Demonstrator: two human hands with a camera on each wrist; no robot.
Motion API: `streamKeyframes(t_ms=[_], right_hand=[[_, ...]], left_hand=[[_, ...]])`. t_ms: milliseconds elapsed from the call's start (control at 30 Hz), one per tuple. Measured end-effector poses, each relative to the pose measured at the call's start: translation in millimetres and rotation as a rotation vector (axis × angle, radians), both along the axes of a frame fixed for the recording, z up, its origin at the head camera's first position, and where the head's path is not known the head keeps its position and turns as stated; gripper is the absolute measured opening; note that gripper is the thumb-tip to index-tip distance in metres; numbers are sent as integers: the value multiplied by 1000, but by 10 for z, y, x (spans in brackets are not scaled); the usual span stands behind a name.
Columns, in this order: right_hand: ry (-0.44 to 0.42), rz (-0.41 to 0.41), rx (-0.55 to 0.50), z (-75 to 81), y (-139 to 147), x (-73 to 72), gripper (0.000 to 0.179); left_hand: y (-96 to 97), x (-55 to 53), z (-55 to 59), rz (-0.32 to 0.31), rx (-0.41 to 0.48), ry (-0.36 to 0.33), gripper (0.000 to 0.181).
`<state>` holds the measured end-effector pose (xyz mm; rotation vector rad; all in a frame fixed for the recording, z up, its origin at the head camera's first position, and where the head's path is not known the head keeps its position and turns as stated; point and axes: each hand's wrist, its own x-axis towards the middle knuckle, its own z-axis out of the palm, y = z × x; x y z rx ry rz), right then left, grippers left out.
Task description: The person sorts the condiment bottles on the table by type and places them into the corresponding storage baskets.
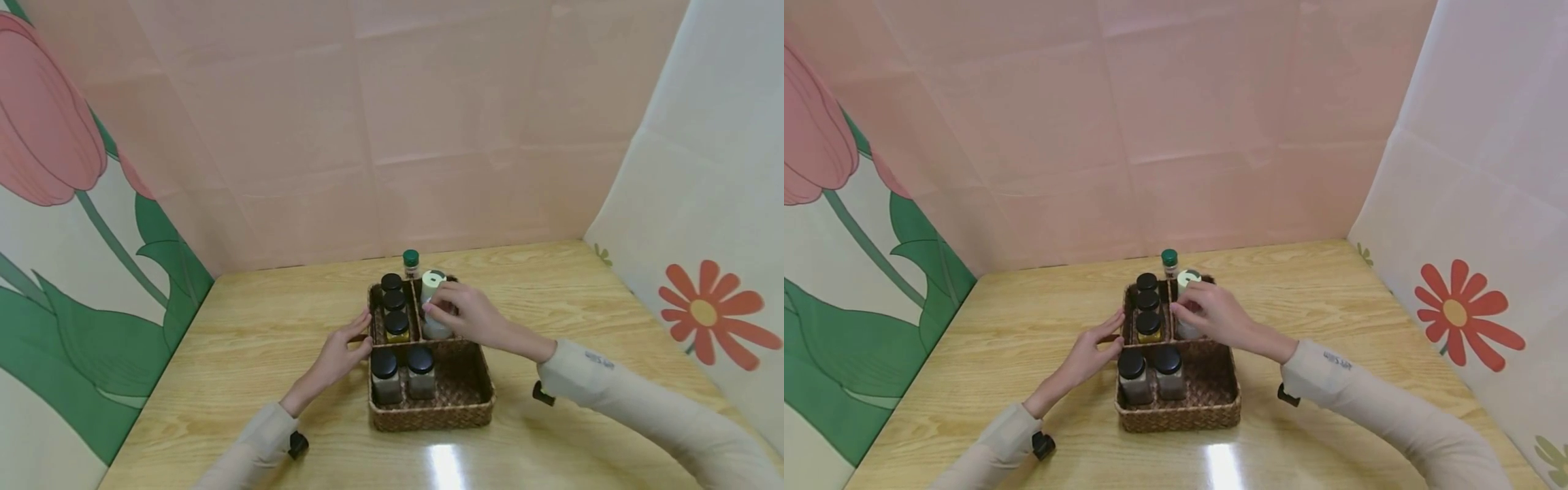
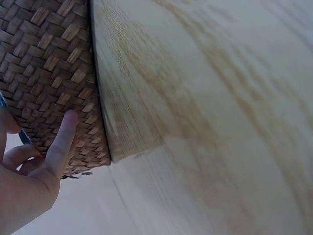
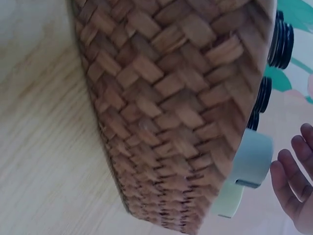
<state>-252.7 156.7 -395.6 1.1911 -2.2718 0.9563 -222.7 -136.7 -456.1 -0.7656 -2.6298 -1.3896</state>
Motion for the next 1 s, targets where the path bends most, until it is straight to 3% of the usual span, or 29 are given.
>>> streamKeyframes(t_ms=[233, 433, 667, 833, 1000], right_hand=[[33, -16, -10, -21, 30, -165, 13], [32, -77, 26, -13, 7, -322, 13], [110, -107, 69, -88, 11, -518, 12], [121, -137, 74, -120, 34, -645, 10], [144, -113, 50, -139, 53, -798, 7]], left_hand=[[5, 2, -8, 5, -10, 26, 50], [9, 3, -1, 12, 0, 20, 50], [8, -13, -31, 14, 1, -1, 51], [10, -19, -48, 17, 4, -1, 51], [9, -15, -31, 13, 10, 8, 50]])
